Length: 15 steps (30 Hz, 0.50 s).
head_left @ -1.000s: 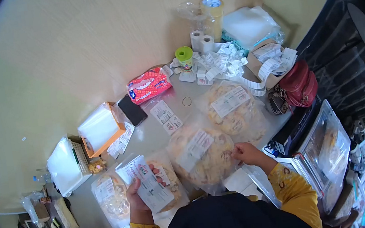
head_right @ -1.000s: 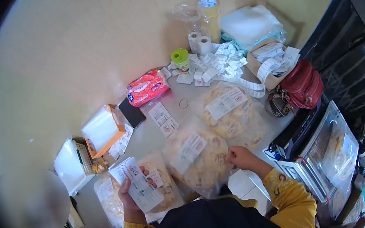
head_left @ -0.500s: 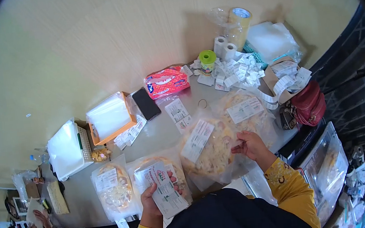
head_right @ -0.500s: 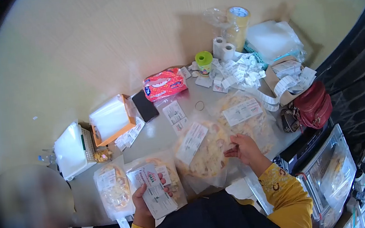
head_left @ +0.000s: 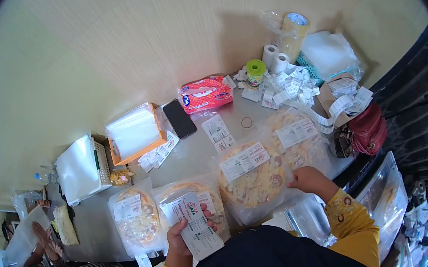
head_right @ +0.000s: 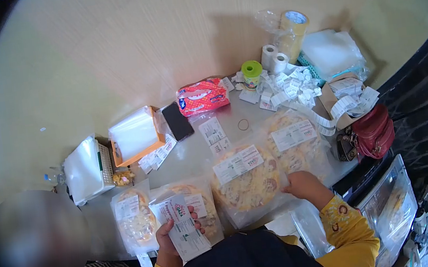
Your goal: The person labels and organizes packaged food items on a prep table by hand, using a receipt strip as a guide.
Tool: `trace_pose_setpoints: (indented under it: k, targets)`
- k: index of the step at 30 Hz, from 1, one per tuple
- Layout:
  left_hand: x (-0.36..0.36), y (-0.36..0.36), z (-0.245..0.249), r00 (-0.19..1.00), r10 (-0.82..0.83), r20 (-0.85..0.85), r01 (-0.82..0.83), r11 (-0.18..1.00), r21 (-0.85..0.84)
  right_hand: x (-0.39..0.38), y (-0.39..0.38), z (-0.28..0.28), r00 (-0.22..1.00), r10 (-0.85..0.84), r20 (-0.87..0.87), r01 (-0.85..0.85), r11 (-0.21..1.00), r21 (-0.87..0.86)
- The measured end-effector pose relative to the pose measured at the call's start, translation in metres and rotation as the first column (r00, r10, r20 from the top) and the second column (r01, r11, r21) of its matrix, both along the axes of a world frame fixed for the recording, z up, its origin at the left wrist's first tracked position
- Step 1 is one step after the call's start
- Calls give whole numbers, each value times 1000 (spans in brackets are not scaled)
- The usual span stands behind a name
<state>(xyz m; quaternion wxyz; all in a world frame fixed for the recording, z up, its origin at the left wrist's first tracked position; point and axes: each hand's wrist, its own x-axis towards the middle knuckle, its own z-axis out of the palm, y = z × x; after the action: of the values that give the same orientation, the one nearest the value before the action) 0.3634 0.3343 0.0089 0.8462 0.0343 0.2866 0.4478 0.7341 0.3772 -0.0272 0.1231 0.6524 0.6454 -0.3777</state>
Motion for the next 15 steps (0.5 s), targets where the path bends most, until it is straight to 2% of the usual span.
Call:
trace_pose_setpoints:
  k: [1, 4, 6, 8, 11, 13, 14, 15]
  targets:
    - [-2, -2, 1, 1000, 5, 1, -5, 1000, 3, -5, 13, 20, 990, 77, 116, -72, 996, -49]
    - [-7, -7, -1, 998, 29, 58, -28, 999, -22, -11, 53, 37, 991, 65, 117, -91, 967, 239]
    - [-6, -10, 4, 996, 15, 93, -12, 999, -35, -29, 94, 33, 999, 31, 28, -41, 900, 434]
    - [-5, -14, 7, 990, -15, 141, 23, 999, -50, -45, 145, 0, 994, 107, -9, -83, 817, 570]
    - [-7, -23, 6, 976, -53, 210, 69, 995, -69, -54, 211, -83, 937, 304, 172, -341, 686, 643]
    - [-13, -25, 0, 977, -43, 208, 60, 995, -75, -53, 234, -136, 898, 354, 262, -438, 666, 603]
    - [-14, -25, -1, 980, -22, 196, 35, 997, -62, -60, 232, -122, 928, 344, 142, -362, 743, 563]
    - [-13, -26, 0, 984, 4, 179, 5, 999, -51, -55, 238, -141, 955, 293, 48, -266, 773, 576]
